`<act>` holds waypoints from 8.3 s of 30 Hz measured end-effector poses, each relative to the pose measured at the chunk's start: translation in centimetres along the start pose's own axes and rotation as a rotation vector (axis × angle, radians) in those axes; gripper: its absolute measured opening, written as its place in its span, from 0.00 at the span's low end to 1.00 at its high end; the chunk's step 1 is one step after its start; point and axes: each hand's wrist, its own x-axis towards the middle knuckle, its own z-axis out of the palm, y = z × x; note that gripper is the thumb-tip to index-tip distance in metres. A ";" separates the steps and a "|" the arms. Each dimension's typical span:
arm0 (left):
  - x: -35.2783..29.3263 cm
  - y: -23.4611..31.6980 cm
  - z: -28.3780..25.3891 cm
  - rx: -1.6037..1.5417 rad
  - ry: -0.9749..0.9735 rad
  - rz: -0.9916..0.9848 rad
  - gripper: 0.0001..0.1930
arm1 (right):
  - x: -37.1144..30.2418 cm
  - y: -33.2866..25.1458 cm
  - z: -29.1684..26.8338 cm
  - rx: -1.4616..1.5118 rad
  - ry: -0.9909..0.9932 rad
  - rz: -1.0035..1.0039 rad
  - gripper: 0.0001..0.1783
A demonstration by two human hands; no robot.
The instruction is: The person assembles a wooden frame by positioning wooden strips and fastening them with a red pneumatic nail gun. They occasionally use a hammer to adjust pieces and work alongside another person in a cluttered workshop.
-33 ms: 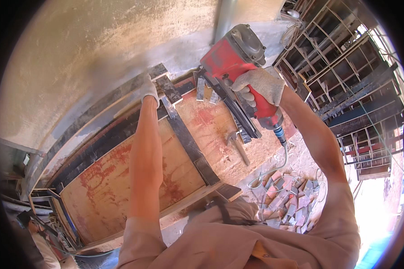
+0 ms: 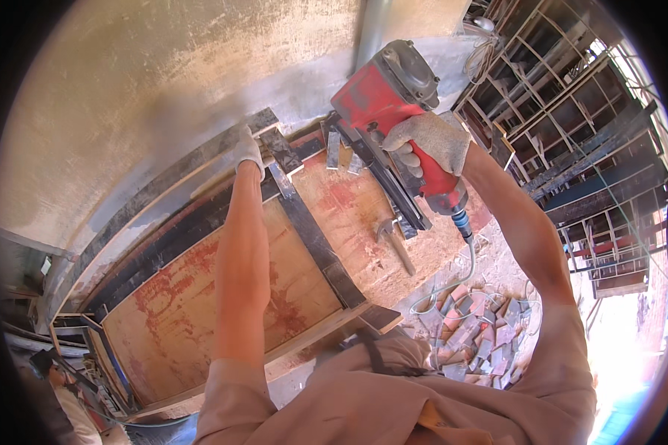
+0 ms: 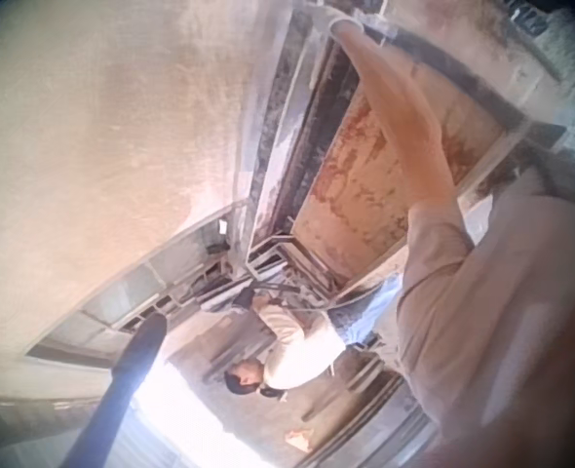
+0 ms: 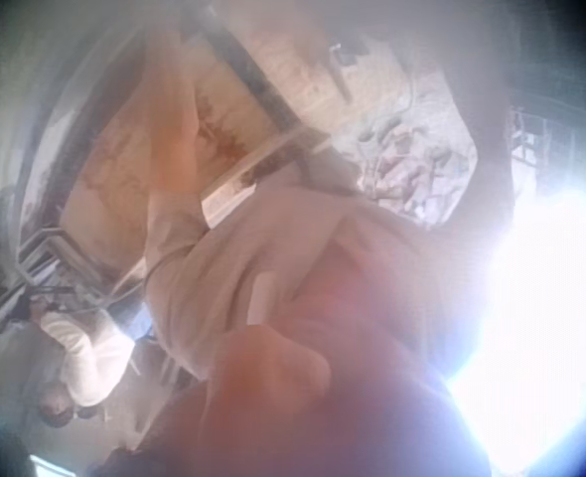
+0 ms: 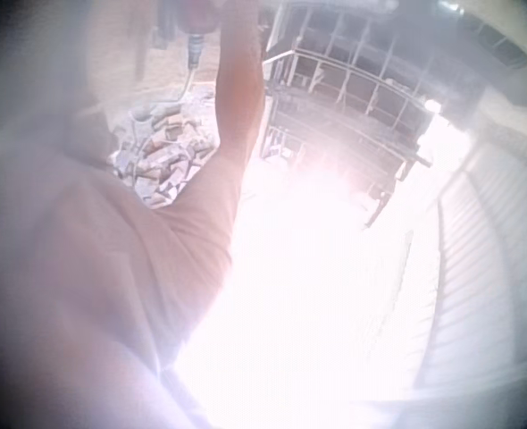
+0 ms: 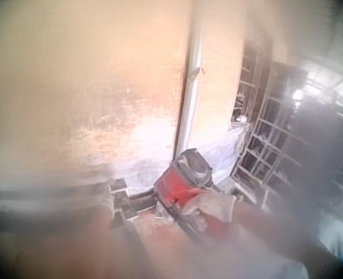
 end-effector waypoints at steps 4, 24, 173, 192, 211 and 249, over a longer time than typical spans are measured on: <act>1.3 -0.4 0.0 0.002 0.014 0.023 0.40 | 3.2 -1.8 1.4 0.070 -0.063 -0.108 0.14; 0.4 -1.2 0.9 -0.030 0.145 0.114 0.29 | 4.6 5.3 -4.4 -0.020 0.005 0.127 0.10; -34.4 -16.5 4.3 0.318 0.229 0.204 0.20 | 16.6 -4.5 2.3 -0.283 -0.399 -0.110 0.06; -39.0 -20.2 1.0 -0.346 -0.521 -0.090 0.38 | -5.1 13.2 -5.2 -0.312 -0.126 -0.684 0.06; -37.5 -22.7 1.5 -0.395 -0.693 0.038 0.22 | -27.7 49.3 13.2 0.720 -0.013 -0.283 0.15; -36.5 -22.9 1.6 -0.380 -0.740 -0.005 0.25 | -22.2 53.0 21.9 0.687 -0.087 -0.385 0.24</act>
